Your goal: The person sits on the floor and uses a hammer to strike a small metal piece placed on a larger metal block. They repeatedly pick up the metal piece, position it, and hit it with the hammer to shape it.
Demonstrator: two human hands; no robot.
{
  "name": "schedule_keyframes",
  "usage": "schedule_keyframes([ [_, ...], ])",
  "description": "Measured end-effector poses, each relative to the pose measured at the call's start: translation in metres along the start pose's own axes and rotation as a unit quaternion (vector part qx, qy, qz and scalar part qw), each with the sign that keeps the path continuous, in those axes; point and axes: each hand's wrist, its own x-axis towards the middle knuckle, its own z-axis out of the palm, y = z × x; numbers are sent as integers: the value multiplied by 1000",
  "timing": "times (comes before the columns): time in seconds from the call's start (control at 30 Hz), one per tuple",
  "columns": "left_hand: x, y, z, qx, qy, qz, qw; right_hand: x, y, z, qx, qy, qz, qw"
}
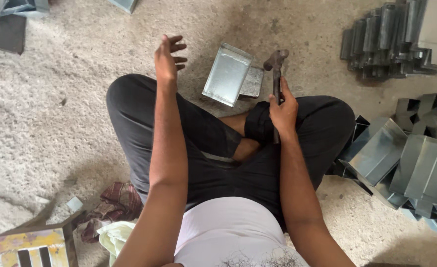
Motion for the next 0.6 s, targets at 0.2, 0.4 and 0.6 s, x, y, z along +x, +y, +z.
schedule_keyframes([
  [0.2,-13,-52,46,472,-138,143,859,6,13,0,-40,54,-287,956],
  [0.4,-34,-38,61,518,-121,72,844,1,5,-2,-27,59,-258,964],
  [0.6,-35,-32,59,376,91,90,918,4,-10,0,-40,24,-81,996],
])
